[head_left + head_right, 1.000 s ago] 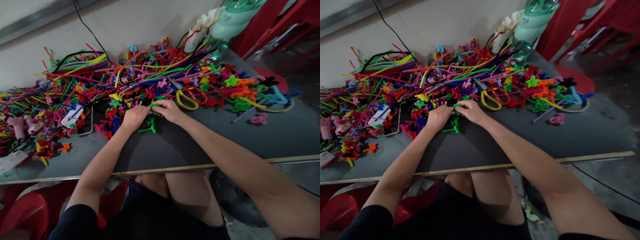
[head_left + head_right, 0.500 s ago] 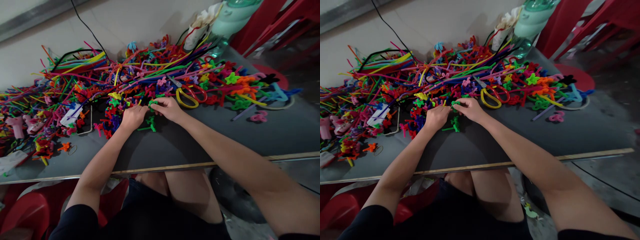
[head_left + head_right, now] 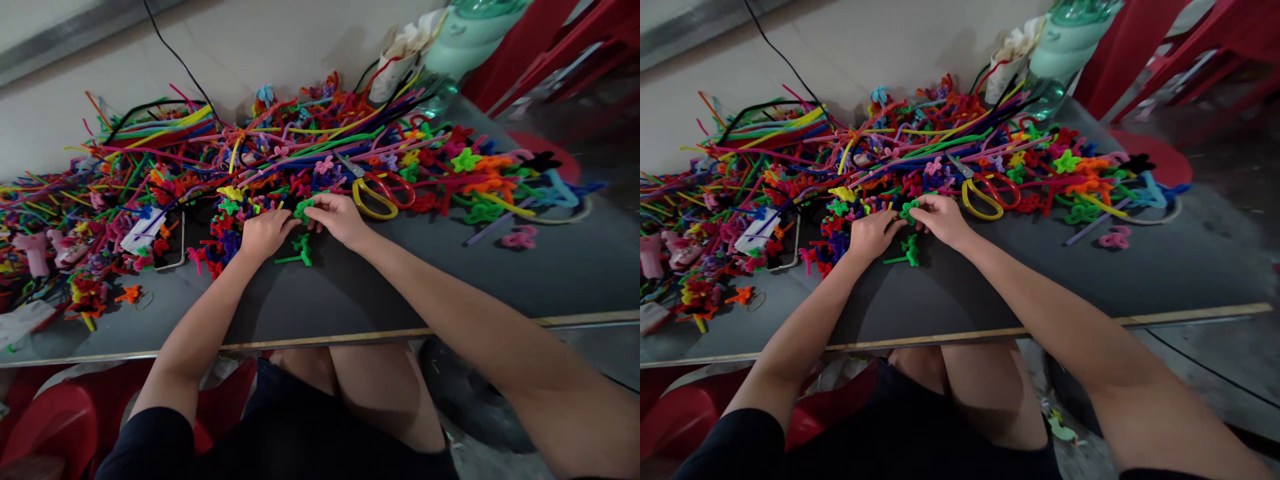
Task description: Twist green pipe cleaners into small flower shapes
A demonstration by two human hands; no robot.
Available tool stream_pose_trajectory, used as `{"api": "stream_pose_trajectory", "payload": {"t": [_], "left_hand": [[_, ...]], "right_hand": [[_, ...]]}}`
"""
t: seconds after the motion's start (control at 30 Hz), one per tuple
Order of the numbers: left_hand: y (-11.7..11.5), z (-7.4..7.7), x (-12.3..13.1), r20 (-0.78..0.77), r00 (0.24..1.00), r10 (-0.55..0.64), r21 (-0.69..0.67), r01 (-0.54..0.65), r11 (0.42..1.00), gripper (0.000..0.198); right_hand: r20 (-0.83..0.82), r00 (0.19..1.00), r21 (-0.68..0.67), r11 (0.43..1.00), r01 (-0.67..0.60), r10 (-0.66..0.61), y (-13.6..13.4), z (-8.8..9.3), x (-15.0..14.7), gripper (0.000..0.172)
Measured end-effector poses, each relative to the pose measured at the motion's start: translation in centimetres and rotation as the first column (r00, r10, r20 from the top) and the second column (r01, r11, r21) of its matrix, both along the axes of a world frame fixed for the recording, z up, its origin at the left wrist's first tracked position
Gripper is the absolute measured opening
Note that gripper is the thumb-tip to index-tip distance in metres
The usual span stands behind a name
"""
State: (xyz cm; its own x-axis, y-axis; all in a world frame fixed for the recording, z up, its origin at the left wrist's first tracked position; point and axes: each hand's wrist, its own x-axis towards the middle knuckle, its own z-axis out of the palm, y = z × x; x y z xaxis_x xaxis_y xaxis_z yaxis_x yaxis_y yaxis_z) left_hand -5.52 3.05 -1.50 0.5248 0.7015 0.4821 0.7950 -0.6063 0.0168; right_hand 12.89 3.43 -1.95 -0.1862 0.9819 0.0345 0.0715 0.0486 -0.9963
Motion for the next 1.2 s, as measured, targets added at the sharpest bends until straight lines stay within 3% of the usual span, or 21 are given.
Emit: {"api": "stream_pose_trajectory", "payload": {"t": [0.2,0.37,0.6,0.73,0.97,1.07,1.2], "left_hand": [[-0.12,0.38,0.11,-0.098,0.994,-0.052,0.066,0.059,0.996,0.042],[-0.04,0.34,0.06,-0.087,0.995,-0.044,0.118,0.055,0.992,0.035],[-0.16,0.13,0.14,-0.069,0.994,-0.088,0.06,0.092,0.994,0.035],[-0.4,0.35,0.35,-0.068,0.996,-0.06,0.042,0.063,0.997,0.037],[-0.55,0.28,0.52,-0.046,0.998,-0.048,0.204,0.057,0.977,0.039],[-0.61,0.03,0.71,0.018,1.0,0.021,0.154,-0.023,0.988,0.042],[-0.52,-0.03,0.8,0.05,0.996,0.072,-0.021,-0.071,0.997,0.043]], "right_hand": [[0.018,1.0,0.019,1.0,-0.007,0.007,-0.24,-0.01,0.02,0.033],[0.045,0.999,0.034,0.999,-0.008,0.006,-0.38,0.14,0.08,0.032],[0.106,0.994,0.09,0.996,-0.006,-0.004,-0.42,0.07,0.15,0.037],[0.039,0.999,0.072,0.997,0.021,-0.024,-0.48,0.23,-0.13,0.042],[-0.131,0.991,0.04,0.999,0.028,-0.023,-0.37,0.46,-0.44,0.042],[-0.214,0.977,0.057,0.998,0.02,-0.007,-0.31,0.37,-0.44,0.036],[-0.177,0.984,0.038,0.998,0.041,-0.034,-0.12,0.04,-0.28,0.029]]}}
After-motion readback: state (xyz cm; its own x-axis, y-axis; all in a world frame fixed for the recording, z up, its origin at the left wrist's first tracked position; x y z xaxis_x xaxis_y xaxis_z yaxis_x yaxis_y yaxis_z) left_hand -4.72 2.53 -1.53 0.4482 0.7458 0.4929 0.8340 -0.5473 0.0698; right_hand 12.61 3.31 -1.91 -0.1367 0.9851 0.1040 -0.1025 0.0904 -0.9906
